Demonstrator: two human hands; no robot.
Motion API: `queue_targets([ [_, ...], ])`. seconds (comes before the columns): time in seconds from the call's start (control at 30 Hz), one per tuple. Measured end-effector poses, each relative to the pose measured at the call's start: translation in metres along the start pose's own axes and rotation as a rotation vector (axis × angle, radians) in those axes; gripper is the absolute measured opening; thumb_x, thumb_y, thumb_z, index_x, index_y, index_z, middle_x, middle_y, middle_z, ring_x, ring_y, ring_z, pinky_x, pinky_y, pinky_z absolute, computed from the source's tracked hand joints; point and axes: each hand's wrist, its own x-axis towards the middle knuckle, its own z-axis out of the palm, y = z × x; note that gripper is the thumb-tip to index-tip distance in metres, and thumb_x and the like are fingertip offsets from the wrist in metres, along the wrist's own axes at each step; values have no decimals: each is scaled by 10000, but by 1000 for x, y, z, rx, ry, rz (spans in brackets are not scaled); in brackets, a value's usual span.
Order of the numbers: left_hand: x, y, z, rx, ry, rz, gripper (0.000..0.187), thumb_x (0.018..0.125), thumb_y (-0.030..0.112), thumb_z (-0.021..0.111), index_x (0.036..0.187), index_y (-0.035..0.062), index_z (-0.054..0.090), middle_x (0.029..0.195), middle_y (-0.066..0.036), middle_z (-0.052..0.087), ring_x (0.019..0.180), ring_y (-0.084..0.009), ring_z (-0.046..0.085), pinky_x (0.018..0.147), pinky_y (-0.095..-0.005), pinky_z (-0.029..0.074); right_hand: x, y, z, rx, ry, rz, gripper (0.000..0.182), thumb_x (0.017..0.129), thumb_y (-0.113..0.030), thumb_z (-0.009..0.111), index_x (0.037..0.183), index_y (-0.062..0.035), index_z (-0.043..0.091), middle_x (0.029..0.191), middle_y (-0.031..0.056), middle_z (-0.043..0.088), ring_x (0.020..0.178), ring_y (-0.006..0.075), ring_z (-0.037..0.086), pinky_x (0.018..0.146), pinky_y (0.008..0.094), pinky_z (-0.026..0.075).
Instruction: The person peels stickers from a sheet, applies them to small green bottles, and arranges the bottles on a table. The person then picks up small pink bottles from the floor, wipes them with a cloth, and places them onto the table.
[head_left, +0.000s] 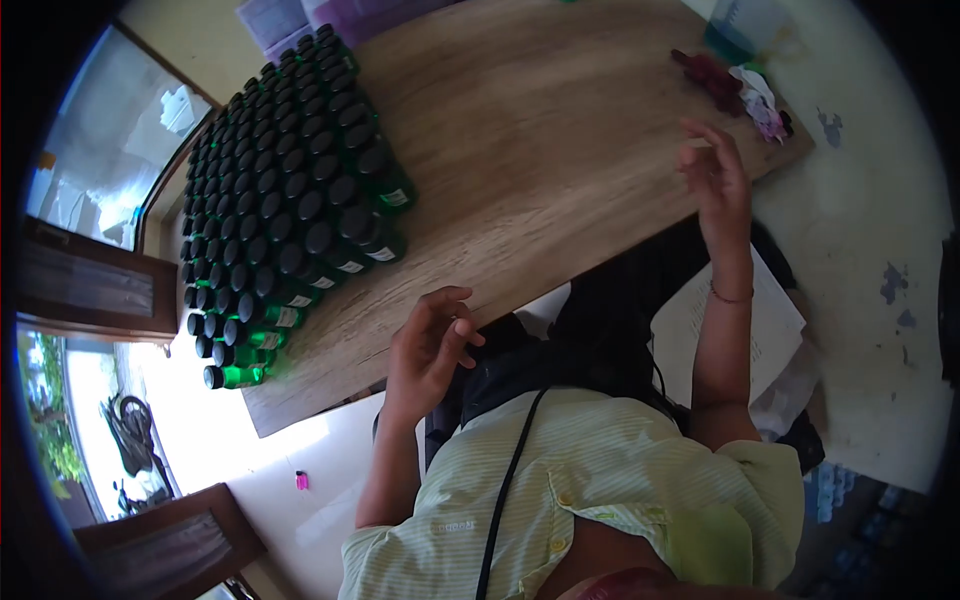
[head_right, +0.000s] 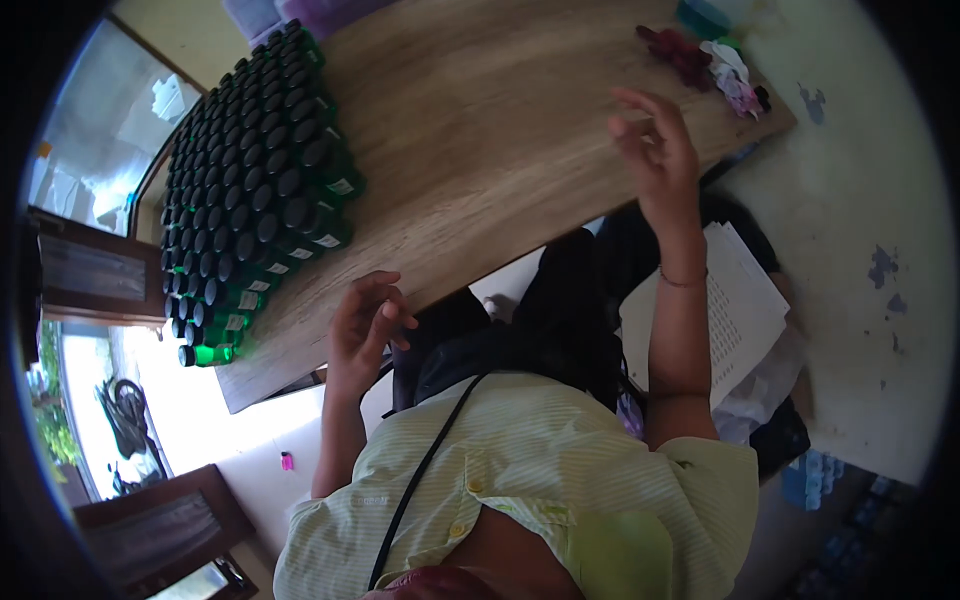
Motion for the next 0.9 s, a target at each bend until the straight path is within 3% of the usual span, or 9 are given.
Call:
queue_targets([
  [0.07,3,3,11,11,-54,-20,282,913,117,525,1165,-1,480,890,-54,544,769,-119,584,561,-214,478,-26,47,-64,-220,170,237,322,854,-265,623,1113,-77,592,954,4,549,685,66,507,608,206,435],
  [0.2,10,-1,41,76,-107,-1,250,906,113,538,1122,-11,517,878,-65,575,750,-118,589,562,-214,463,-113,150,-180,-450,321,475,295,854,-260,614,1079,-69,605,839,39,587,708,100,547,641,238,448],
  [0.33,17,-7,71,139,-195,33,228,909,135,539,1085,-10,546,846,-61,587,745,-114,592,571,-214,455,-226,253,-245,-689,325,648,221,822,-220,628,992,-80,642,873,106,620,765,221,599,708,316,474],
  [0.47,21,-9,93,184,-243,35,225,912,167,542,1049,-9,567,818,-50,591,742,-110,593,578,-209,449,-286,279,-234,-634,151,818,223,782,-192,646,975,-82,652,882,122,630,823,262,595,760,358,472],
  [0.53,24,-10,99,204,-263,26,225,911,175,546,1041,-7,571,815,-47,592,738,-110,594,579,-206,447,-298,283,-210,-698,2,791,241,760,-187,666,976,-82,649,951,159,598,880,300,579,805,366,460],
  [0.63,29,-11,108,239,-268,10,218,909,179,551,1027,-3,578,809,-46,596,730,-110,597,580,-204,446,-301,292,-183,-648,-41,894,293,734,-183,693,1002,-81,633,1031,180,540,986,325,536,861,376,446],
  [0.77,35,-9,117,270,-291,16,203,910,170,548,1013,-1,584,811,-49,600,728,-109,598,582,-207,448,-295,298,-164,-776,-97,769,395,701,-162,720,1077,-152,601,1140,161,459,1082,324,477,915,400,434],
  [0.9,41,-15,125,271,-322,-14,191,910,148,543,1018,-3,586,812,-51,603,734,-106,598,591,-210,450,-273,277,-127,-775,-299,642,361,726,-81,639,1073,-174,604,1234,102,407,1087,289,490,902,397,447],
])
